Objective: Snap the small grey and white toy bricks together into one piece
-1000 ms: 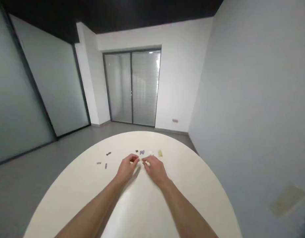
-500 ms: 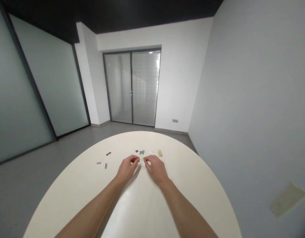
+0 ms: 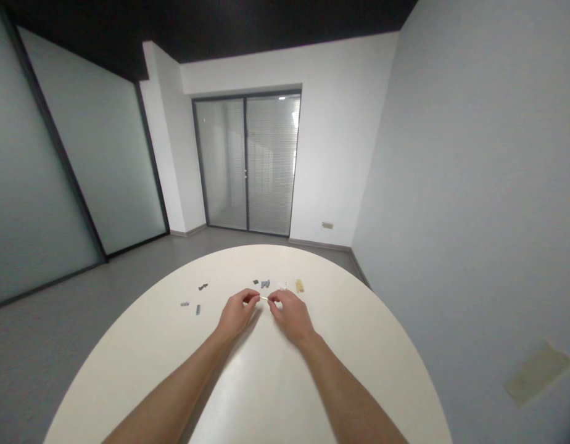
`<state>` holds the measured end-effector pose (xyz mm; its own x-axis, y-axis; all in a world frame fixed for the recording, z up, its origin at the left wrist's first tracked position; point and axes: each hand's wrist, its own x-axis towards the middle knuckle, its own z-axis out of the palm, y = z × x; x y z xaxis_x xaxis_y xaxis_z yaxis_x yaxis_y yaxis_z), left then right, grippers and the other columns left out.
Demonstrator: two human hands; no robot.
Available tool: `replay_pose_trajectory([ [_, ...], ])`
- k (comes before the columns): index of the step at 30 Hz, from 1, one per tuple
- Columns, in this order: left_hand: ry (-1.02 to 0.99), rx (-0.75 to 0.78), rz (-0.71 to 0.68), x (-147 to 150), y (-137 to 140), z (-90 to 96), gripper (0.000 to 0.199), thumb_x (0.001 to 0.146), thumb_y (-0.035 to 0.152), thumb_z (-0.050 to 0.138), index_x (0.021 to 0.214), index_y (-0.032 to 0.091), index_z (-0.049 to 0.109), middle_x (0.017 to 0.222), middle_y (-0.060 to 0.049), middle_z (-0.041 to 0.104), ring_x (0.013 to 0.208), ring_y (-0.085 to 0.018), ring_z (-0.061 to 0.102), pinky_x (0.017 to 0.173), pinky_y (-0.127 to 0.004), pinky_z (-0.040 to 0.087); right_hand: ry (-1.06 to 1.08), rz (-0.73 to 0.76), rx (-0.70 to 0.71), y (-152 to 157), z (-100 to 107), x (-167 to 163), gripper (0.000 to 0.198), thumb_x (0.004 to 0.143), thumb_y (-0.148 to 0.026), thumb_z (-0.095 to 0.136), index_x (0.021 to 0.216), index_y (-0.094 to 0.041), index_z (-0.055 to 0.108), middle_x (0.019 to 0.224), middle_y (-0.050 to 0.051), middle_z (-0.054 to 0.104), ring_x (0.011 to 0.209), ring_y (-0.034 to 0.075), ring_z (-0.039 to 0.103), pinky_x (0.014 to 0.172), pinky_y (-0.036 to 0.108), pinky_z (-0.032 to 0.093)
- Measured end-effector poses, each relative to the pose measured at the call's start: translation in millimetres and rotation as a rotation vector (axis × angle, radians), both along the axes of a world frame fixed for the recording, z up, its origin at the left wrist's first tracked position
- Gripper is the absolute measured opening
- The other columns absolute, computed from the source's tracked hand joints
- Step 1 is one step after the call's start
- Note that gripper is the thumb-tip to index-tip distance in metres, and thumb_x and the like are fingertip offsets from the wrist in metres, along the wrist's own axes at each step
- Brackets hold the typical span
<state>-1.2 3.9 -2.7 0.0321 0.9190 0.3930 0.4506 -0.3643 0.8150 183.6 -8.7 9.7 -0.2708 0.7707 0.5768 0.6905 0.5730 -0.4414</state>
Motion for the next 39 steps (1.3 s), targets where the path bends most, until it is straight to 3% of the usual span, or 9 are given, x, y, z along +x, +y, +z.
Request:
replay_pose_trajectory([
  [17,0.009,-0.003,0.043,-2.6,3.0,-4.2,0.03,0.083,0.042,0.058,0.094,0.019,0.073,0.096,-0.008,0.075,0.089,-0.024,0.067,0.086,-0.035,0.05,-0.02,0.009,-0.063,3.9,-2.8,1.9,0.011,0.091,-0.023,0.062,0.097,-0.026,0.071,0.097,0.0,0.073,0.095,0.017,0.065,0.086,0.028,0.046],
  [26,-0.017,0.004,0.047,-3.6,4.6,-4.7,0.03,0.083,0.041,0.058,0.094,0.019,0.074,0.098,-0.008,0.076,0.092,-0.025,0.067,0.089,-0.037,0.049,-0.081,0.121,-0.051,0.7,-1.1,2.5,0.019,0.09,-0.016,0.061,0.098,-0.028,0.074,0.101,0.0,0.074,0.101,0.017,0.064,0.092,0.028,0.046],
  [39,-0.056,0.023,0.018,-1.4,5.2,-4.5,0.028,0.085,0.041,0.056,0.086,0.018,0.07,0.088,-0.008,0.074,0.084,-0.022,0.065,0.082,-0.034,0.049,-0.158,0.188,-0.04,0.2,-1.6,1.3,0.019,0.092,-0.017,0.061,0.099,-0.028,0.074,0.102,-0.001,0.074,0.1,0.016,0.063,0.089,0.027,0.047],
])
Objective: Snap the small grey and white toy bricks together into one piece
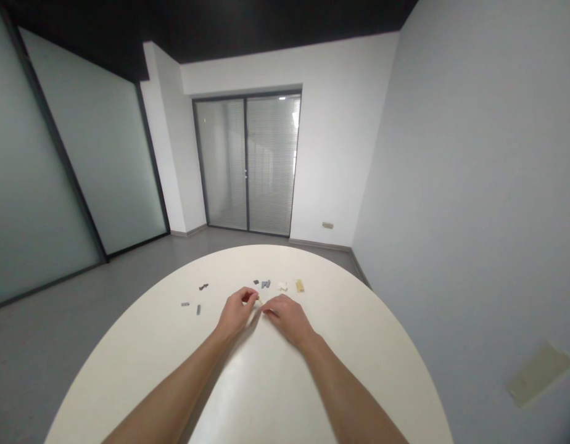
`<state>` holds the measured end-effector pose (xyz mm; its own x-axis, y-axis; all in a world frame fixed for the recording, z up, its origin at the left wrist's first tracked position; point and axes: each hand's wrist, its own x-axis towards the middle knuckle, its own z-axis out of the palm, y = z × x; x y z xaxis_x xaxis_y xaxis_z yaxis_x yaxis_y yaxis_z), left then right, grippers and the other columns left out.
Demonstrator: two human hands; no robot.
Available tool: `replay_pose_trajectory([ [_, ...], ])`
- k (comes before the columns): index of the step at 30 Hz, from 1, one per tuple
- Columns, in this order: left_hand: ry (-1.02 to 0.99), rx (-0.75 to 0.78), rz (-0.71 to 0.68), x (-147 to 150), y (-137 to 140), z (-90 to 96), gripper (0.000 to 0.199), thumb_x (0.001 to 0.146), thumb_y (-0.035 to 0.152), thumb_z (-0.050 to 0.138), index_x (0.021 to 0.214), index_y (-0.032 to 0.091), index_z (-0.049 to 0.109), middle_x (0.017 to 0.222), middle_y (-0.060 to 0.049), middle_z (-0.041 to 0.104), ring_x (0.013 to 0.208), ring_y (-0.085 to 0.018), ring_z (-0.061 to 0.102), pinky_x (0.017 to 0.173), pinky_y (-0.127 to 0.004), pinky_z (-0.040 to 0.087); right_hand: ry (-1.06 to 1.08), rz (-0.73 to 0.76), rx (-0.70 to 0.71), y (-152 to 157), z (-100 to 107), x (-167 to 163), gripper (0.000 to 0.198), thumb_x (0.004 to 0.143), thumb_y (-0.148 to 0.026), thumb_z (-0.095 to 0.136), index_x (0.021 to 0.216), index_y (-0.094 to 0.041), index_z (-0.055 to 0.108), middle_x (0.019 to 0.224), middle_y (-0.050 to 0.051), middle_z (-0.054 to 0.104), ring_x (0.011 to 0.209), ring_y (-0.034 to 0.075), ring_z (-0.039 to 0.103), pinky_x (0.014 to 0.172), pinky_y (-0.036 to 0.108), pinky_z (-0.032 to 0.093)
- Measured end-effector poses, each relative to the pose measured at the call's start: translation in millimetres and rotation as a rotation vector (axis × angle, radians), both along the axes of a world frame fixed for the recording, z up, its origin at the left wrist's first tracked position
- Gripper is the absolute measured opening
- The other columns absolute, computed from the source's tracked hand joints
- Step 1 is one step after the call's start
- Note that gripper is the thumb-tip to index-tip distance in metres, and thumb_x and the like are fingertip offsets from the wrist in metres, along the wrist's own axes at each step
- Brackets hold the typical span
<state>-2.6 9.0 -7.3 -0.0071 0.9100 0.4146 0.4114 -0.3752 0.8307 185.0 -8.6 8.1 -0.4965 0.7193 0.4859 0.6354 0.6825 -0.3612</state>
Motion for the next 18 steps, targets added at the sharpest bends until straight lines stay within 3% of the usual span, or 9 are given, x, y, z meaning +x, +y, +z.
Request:
replay_pose_trajectory([
  [12,-0.099,-0.003,-0.008,3.8,-3.5,8.7,0.027,0.08,0.043,0.062,0.084,0.017,0.069,0.085,-0.008,0.073,0.082,-0.021,0.065,0.081,-0.035,0.05,0.012,0.029,0.027,0.8,-1.0,-0.2,0.02,0.093,-0.017,0.06,0.103,-0.028,0.073,0.105,0.0,0.073,0.103,0.016,0.062,0.092,0.028,0.046],
  [18,-0.153,-0.079,-0.005,2.1,-1.8,5.2,0.031,0.081,0.046,0.06,0.089,0.017,0.068,0.087,-0.008,0.073,0.081,-0.021,0.065,0.066,-0.03,0.052,0.01,0.036,0.026,-0.6,-0.2,-0.8,0.02,0.093,-0.018,0.06,0.104,-0.028,0.073,0.106,0.0,0.073,0.103,0.016,0.062,0.091,0.027,0.046],
])
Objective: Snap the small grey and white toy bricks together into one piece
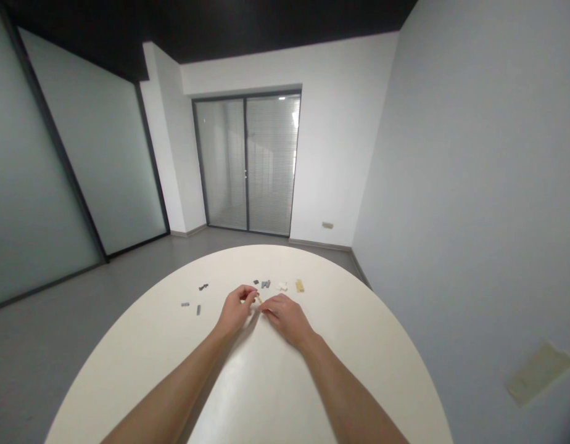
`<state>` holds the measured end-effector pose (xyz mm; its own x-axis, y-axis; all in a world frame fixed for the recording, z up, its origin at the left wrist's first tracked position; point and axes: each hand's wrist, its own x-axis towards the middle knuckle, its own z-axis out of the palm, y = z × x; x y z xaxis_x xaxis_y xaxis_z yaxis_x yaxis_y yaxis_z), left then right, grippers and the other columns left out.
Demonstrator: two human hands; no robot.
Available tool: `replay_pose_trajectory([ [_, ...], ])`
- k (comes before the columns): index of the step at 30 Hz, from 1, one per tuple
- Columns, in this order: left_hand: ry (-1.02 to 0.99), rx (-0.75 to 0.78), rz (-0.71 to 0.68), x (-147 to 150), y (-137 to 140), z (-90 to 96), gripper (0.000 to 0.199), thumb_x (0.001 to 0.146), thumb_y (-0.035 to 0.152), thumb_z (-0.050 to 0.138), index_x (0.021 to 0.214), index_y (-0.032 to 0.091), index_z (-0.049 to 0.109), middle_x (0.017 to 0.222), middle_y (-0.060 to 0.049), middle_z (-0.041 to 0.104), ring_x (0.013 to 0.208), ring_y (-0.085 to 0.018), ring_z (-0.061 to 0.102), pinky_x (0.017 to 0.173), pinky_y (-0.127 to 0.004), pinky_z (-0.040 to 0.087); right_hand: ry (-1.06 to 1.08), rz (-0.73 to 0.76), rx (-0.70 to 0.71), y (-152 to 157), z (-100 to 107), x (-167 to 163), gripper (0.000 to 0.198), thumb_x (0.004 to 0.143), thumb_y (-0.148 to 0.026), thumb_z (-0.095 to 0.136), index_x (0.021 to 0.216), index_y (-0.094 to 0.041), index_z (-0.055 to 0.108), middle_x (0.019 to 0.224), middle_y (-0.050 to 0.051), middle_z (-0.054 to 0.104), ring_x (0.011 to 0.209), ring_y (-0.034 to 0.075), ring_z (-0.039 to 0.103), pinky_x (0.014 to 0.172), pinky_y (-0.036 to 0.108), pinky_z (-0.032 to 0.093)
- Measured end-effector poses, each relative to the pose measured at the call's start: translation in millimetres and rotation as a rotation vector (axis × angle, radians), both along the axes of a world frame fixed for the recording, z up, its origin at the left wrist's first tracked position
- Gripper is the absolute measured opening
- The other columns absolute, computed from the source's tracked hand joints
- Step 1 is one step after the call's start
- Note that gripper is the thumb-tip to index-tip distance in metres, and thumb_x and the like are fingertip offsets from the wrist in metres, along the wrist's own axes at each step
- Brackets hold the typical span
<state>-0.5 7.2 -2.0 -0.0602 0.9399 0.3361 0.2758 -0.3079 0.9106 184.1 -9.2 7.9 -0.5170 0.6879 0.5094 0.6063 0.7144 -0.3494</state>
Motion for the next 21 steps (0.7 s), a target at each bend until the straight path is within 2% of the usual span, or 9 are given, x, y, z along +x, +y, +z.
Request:
replay_pose_trajectory([
  [7,-0.006,0.025,0.016,1,-3,4.7,0.03,0.08,0.045,0.06,0.086,0.017,0.07,0.087,-0.009,0.074,0.085,-0.023,0.067,0.071,-0.033,0.052,0.001,-0.006,-0.003,-6,4,-1,0.02,0.095,-0.025,0.058,0.109,-0.029,0.072,0.107,0.001,0.072,0.105,0.016,0.061,0.095,0.028,0.046],
  [12,0.023,0.044,0.02,-1,0,1.2,0.032,0.081,0.044,0.06,0.092,0.017,0.073,0.096,-0.011,0.075,0.091,-0.024,0.068,0.087,-0.039,0.05,-0.018,-0.035,-0.011,-7,4,-1,0.023,0.096,-0.025,0.056,0.113,-0.03,0.07,0.11,0.001,0.071,0.108,0.017,0.06,0.095,0.03,0.046],
  [16,0.08,0.05,0.05,-2,3,-3.1,0.033,0.084,0.043,0.057,0.098,0.017,0.073,0.103,-0.012,0.075,0.097,-0.025,0.067,0.093,-0.04,0.048,-0.023,-0.099,0.01,-5,4,-1,0.023,0.098,-0.027,0.051,0.111,-0.029,0.07,0.108,0.002,0.072,0.107,0.018,0.061,0.094,0.03,0.047],
  [21,0.158,0.041,0.062,-3,3,-7.0,0.032,0.085,0.042,0.056,0.097,0.018,0.073,0.101,-0.011,0.075,0.094,-0.025,0.068,0.087,-0.037,0.05,-0.005,-0.28,0.029,1,-2,2,0.025,0.099,-0.029,0.048,0.109,-0.027,0.071,0.108,0.004,0.072,0.107,0.02,0.061,0.09,0.031,0.049],
])
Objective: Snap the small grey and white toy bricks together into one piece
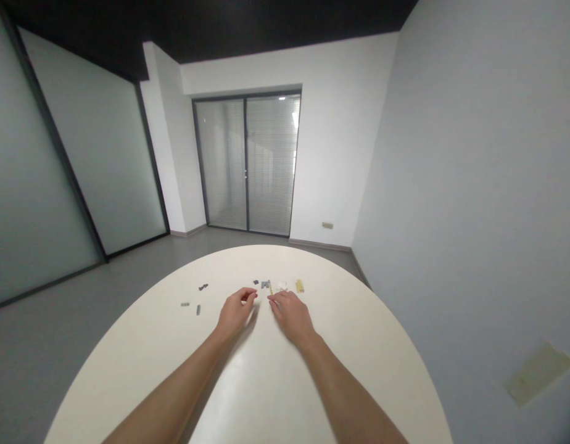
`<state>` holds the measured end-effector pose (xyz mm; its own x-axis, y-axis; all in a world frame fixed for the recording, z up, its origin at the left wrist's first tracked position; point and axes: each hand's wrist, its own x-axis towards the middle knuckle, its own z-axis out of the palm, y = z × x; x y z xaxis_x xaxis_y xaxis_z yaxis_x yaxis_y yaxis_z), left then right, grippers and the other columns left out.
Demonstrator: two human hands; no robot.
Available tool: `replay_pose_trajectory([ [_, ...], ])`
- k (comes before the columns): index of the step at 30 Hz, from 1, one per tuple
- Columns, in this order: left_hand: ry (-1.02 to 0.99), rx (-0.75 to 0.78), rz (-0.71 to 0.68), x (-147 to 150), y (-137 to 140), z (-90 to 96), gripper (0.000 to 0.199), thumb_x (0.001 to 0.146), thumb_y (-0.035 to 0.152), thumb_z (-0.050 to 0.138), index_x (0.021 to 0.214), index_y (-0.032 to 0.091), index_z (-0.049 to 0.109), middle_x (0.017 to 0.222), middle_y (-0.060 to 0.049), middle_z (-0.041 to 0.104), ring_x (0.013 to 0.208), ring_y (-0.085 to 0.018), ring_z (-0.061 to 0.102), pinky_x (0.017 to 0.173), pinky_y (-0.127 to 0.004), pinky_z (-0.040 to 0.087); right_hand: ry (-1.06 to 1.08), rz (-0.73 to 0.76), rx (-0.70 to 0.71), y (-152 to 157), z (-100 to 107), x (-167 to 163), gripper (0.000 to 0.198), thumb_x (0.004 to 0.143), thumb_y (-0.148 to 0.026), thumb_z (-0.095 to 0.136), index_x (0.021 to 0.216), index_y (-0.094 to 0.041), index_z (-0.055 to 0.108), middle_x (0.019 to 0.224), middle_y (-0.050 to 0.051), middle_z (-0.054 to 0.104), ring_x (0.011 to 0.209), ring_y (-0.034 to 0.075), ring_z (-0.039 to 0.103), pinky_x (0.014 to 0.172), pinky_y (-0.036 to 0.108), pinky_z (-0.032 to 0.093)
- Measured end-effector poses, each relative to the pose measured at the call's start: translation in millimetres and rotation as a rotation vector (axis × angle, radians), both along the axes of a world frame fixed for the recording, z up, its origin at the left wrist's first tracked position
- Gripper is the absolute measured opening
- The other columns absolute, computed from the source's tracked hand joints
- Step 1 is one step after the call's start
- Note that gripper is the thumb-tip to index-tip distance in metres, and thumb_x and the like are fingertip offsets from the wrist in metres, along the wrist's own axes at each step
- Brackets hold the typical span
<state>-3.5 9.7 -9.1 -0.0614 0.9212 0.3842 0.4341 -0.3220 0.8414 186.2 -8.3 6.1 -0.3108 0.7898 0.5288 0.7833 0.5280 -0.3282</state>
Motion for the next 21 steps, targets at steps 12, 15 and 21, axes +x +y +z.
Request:
replay_pose_trajectory([
  [12,0.078,-0.059,0.003,-1,-2,0.2,0.03,0.083,0.04,0.057,0.094,0.019,0.073,0.098,-0.01,0.075,0.092,-0.025,0.067,0.088,-0.037,0.049,-0.087,-0.424,-0.159,-2,11,6,0.025,0.096,-0.027,0.049,0.107,-0.021,0.07,0.107,0.012,0.07,0.101,0.024,0.063,0.078,0.031,0.048],
  [15,0.095,-0.069,-0.002,-1,-2,-0.1,0.031,0.084,0.041,0.056,0.096,0.018,0.072,0.098,-0.01,0.075,0.092,-0.024,0.067,0.087,-0.036,0.049,-0.143,-0.473,-0.183,-2,13,6,0.026,0.096,-0.03,0.048,0.108,-0.02,0.069,0.111,0.011,0.068,0.103,0.024,0.06,0.079,0.031,0.047],
  [21,0.102,-0.07,-0.029,0,-4,1.5,0.03,0.085,0.041,0.054,0.094,0.018,0.071,0.097,-0.009,0.075,0.09,-0.024,0.067,0.085,-0.036,0.049,-0.207,-0.497,-0.205,1,8,11,0.029,0.098,-0.032,0.045,0.112,-0.021,0.067,0.12,0.012,0.065,0.106,0.024,0.057,0.082,0.031,0.045],
])
